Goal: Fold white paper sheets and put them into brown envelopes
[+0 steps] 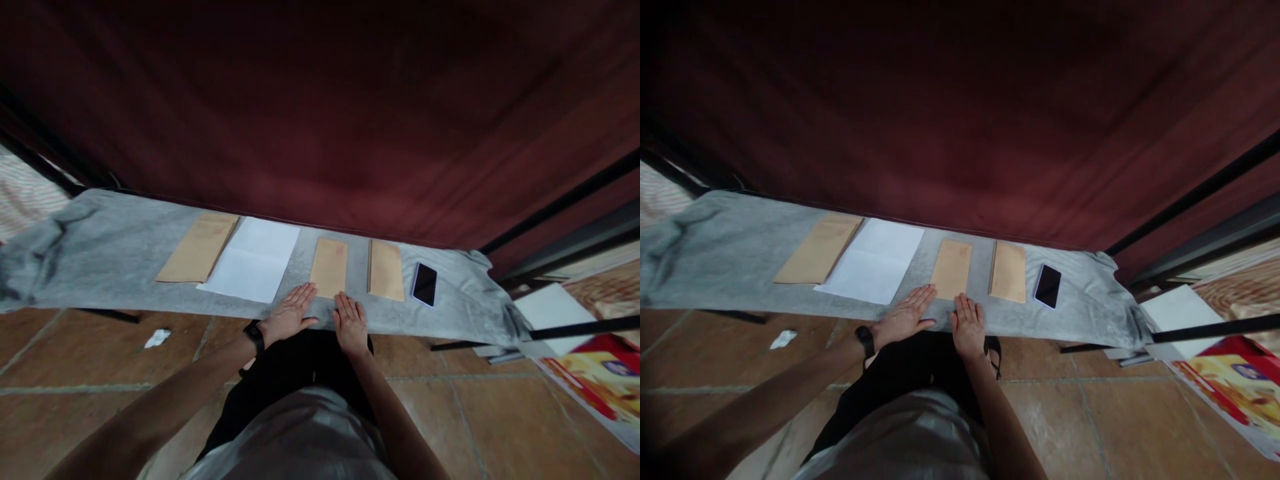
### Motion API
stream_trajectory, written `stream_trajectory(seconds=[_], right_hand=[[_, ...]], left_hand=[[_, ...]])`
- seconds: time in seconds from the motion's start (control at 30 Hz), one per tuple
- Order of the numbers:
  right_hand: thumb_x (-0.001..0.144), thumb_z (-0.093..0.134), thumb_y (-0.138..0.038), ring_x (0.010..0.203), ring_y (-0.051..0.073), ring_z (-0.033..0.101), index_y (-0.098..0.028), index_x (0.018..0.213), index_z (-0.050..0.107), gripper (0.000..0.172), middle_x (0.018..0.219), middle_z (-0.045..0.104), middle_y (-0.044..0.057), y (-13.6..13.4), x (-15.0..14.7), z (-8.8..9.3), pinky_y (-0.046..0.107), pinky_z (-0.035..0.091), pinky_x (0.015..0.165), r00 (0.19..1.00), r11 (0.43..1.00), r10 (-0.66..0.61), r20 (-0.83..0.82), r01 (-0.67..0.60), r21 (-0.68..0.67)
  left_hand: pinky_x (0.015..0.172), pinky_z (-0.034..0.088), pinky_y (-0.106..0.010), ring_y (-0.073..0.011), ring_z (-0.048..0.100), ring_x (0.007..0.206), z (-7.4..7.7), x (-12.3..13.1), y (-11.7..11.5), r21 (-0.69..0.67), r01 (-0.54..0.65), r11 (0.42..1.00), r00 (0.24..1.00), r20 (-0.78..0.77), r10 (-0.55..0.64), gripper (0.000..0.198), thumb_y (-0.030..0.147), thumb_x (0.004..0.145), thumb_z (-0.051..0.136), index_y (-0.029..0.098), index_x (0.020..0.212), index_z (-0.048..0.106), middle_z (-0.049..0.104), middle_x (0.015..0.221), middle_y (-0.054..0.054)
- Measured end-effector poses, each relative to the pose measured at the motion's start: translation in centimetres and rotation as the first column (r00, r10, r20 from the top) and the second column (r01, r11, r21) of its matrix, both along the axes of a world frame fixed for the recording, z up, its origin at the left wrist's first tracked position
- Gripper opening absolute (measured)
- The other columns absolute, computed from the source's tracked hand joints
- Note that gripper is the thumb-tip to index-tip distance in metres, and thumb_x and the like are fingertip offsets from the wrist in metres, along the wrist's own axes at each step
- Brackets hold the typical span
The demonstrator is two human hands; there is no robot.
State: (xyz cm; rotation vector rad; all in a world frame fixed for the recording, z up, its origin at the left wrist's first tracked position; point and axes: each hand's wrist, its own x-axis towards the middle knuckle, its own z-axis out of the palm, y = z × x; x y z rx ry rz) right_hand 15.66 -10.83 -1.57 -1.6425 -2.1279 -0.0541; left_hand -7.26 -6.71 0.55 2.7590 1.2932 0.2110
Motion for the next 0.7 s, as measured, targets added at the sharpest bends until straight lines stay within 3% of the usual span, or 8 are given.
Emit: stream_trajectory(seconds=[0.17, 0.33, 0.57, 0.7], right_hand=[[0.106, 0.037, -0.03, 0.138, 0.025, 0.048, -0.017, 0.148, 0.048, 0.045, 0.15, 0.052, 0.01, 0.0, -0.4, 0.4, 0.047, 0.028, 0.119, 1.0, 1.0, -0.024, 0.001, 0.024, -0.008], [0.105, 0.037, -0.028, 0.14, 0.025, 0.046, -0.017, 0.149, 0.046, 0.046, 0.151, 0.05, 0.01, -0.1, -0.4, 0.6, 0.046, 0.027, 0.12, 0.999, 0.998, -0.028, 0.029, 0.029, -0.062], [0.105, 0.036, -0.028, 0.139, 0.024, 0.047, -0.016, 0.146, 0.05, 0.045, 0.149, 0.052, 0.01, 0.4, -1.0, 1.4, 0.046, 0.028, 0.12, 0.999, 0.996, -0.051, -0.009, 0.05, -0.08], [0.105, 0.037, -0.029, 0.141, 0.022, 0.045, -0.013, 0.147, 0.049, 0.046, 0.15, 0.051, 0.011, 0.8, -2.5, 1.6, 0.041, 0.029, 0.121, 0.999, 0.996, 0.018, -0.027, -0.02, -0.082]], left_hand=[[0.125, 0.015, -0.046, -0.0275, 0.017, 0.153, 0.1, 1.7, -0.5, 0.044, -0.078, 0.996, 0.997, 0.022, 0.078, 0.076, 0.058, 0.099, 0.036, 0.005, 0.153, 0.032, 0.029, 0.161, -0.02], [0.125, 0.02, -0.042, -0.0245, 0.022, 0.152, -0.4, 4.3, -0.8, 0.048, 0.008, 0.999, 0.995, 0.095, -0.012, 0.066, 0.049, 0.1, 0.042, 0.011, 0.154, 0.033, 0.031, 0.162, -0.015], [0.124, 0.024, -0.042, -0.0242, 0.025, 0.151, -1.0, 3.6, -0.5, 0.028, 0.005, 1.0, 0.986, 0.167, -0.01, 0.069, 0.045, 0.098, 0.047, 0.012, 0.155, 0.029, 0.033, 0.161, -0.015], [0.124, 0.022, -0.043, -0.026, 0.023, 0.152, -1.3, 3.6, -0.6, 0.021, -0.022, 1.0, 0.988, 0.156, 0.018, 0.074, 0.04, 0.094, 0.049, 0.009, 0.156, 0.026, 0.029, 0.162, -0.017]])
